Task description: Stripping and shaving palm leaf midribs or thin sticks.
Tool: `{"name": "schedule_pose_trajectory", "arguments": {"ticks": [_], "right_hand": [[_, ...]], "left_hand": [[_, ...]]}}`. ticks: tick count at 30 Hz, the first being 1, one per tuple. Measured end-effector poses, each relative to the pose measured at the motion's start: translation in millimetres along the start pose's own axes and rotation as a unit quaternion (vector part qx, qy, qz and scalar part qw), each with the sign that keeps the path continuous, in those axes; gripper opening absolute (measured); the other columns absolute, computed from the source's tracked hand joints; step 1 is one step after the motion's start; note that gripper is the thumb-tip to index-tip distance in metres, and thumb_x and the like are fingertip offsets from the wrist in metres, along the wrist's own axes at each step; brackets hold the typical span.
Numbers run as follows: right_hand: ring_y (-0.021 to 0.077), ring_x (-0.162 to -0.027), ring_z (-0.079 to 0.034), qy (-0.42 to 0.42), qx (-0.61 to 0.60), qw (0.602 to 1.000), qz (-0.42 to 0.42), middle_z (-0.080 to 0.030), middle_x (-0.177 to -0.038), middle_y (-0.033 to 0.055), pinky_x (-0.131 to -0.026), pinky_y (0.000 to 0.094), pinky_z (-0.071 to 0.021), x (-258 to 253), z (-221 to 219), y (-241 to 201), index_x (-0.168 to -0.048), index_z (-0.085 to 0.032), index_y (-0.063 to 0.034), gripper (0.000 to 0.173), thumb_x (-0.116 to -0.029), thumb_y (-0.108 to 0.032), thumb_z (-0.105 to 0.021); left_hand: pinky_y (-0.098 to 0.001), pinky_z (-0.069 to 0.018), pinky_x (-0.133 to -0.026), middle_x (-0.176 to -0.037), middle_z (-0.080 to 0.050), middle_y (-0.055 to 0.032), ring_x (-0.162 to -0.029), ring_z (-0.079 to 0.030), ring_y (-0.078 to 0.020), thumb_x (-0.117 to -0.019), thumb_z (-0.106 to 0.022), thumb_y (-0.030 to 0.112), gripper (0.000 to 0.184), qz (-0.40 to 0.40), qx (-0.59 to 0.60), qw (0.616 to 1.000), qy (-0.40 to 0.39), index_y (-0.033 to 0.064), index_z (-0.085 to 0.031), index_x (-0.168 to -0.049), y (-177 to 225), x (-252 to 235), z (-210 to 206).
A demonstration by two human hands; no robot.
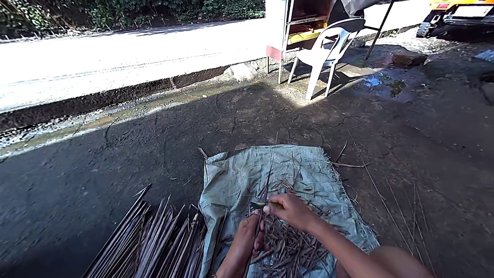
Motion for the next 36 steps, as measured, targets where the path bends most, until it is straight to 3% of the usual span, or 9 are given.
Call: {"name": "schedule_pose_trajectory", "arguments": {"ticks": [6,11,13,16,18,26,31,33,36], "right_hand": [[0.0336,-0.082,-0.062,0.065,0.057,0.995,-0.052,-0.064,-0.087,0.0199,-0.079,0.0558,-0.0479,-6.4,40.7,20.8,-0.103,-0.069,0.0041,0.043,-0.1059,-0.036,-0.056],[0.0216,-0.071,-0.053,0.244,-0.034,0.964,-0.100,-0.059,-0.079,0.0101,-0.071,0.0453,-0.0455,4.8,95.0,56.8,-0.102,-0.069,0.0025,0.037,-0.1084,-0.030,-0.051],[0.0201,-0.071,-0.054,0.186,-0.041,0.979,-0.066,-0.060,-0.080,0.0103,-0.072,0.0432,-0.0467,5.4,72.1,39.1,-0.101,-0.069,0.0039,0.038,-0.1079,-0.029,-0.051],[0.0288,-0.077,-0.059,0.029,-0.022,0.999,-0.015,-0.061,-0.082,0.0178,-0.076,0.0510,-0.0481,4.9,5.7,3.5,-0.097,-0.066,0.0072,0.042,-0.1071,-0.032,-0.053],[0.0273,-0.073,-0.054,-0.016,-0.011,1.000,-0.003,-0.056,-0.077,0.0150,-0.071,0.0494,-0.0442,5.5,-16.7,-3.8,-0.092,-0.063,0.0054,0.043,-0.1070,-0.034,-0.053],[0.0353,-0.085,-0.063,0.030,0.063,0.996,-0.053,-0.065,-0.089,0.0211,-0.080,0.0567,-0.0478,-9.0,21.4,13.1,-0.105,-0.068,0.0034,0.044,-0.1063,-0.038,-0.055],[0.0264,-0.079,-0.057,0.202,-0.026,0.971,-0.128,-0.062,-0.086,0.0143,-0.077,0.0494,-0.0463,-5.8,78.6,55.9,-0.105,-0.068,0.0031,0.039,-0.1093,-0.031,-0.050],[0.0214,-0.073,-0.054,0.177,-0.048,0.978,-0.097,-0.060,-0.082,0.0114,-0.073,0.0445,-0.0461,-1.9,67.1,45.8,-0.103,-0.068,0.0039,0.037,-0.1091,-0.028,-0.050],[0.0182,-0.072,-0.053,0.041,-0.073,0.996,-0.005,-0.060,-0.081,0.0117,-0.072,0.0404,-0.0459,5.5,6.9,4.6,-0.099,-0.067,0.0065,0.037,-0.1070,-0.027,-0.052]], "left_hand": [[-0.0197,-0.0479,-0.047,-0.045,-0.038,0.0089,-0.038,-0.042,-0.0027,-0.1141,-0.019,0.023,0.051,0.001,-0.008,1.000,-0.001,0.0131,-0.048,-0.074,1.3,-0.2,-5.4],[-0.0197,-0.0490,-0.047,-0.044,-0.041,0.0084,-0.037,-0.044,-0.0025,-0.1137,-0.019,0.021,0.053,0.019,-0.031,0.999,-0.016,0.0131,-0.049,-0.071,-9.0,7.2,-8.8],[-0.0200,-0.0486,-0.047,-0.044,-0.040,0.0081,-0.037,-0.043,-0.0029,-0.1138,-0.019,0.020,0.053,0.015,-0.029,0.999,-0.001,0.0126,-0.049,-0.071,-7.7,6.3,-2.4],[-0.0193,-0.0474,-0.047,-0.044,-0.040,0.0083,-0.037,-0.043,-0.0028,-0.1139,-0.018,0.020,0.052,0.001,-0.030,0.999,0.011,0.0121,-0.049,-0.073,-2.1,3.6,4.8],[-0.0186,-0.0469,-0.047,-0.044,-0.040,0.0088,-0.037,-0.042,-0.0020,-0.1133,-0.017,0.018,0.050,-0.006,-0.027,0.999,0.016,0.0126,-0.049,-0.074,-1.3,3.2,3.7],[-0.0189,-0.0464,-0.046,-0.044,-0.039,0.0081,-0.037,-0.042,-0.0028,-0.1143,-0.020,0.022,0.052,0.002,-0.040,0.999,0.028,0.0121,-0.049,-0.072,2.6,-0.2,1.6],[-0.0174,-0.0447,-0.045,-0.045,-0.041,0.0081,-0.037,-0.042,-0.0018,-0.1137,-0.020,0.021,0.053,0.008,-0.054,0.998,-0.010,0.0123,-0.050,-0.071,-5.9,7.8,-5.7],[-0.0174,-0.0450,-0.044,-0.044,-0.040,0.0079,-0.036,-0.042,-0.0018,-0.1138,-0.020,0.020,0.053,0.008,-0.048,0.999,-0.001,0.0120,-0.049,-0.071,-6.9,8.6,-1.4],[-0.0180,-0.0457,-0.046,-0.045,-0.041,0.0081,-0.037,-0.042,-0.0019,-0.1138,-0.020,0.018,0.051,-0.003,-0.043,0.999,0.018,0.0117,-0.050,-0.073,-4.1,7.1,6.7]]}}
Point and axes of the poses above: each hand's wrist, its own x-axis away from the middle knuckle, its own z-axis out of the back of the hand, y = z × x, the point moved 8 cm from there along -x, towards the middle knuckle
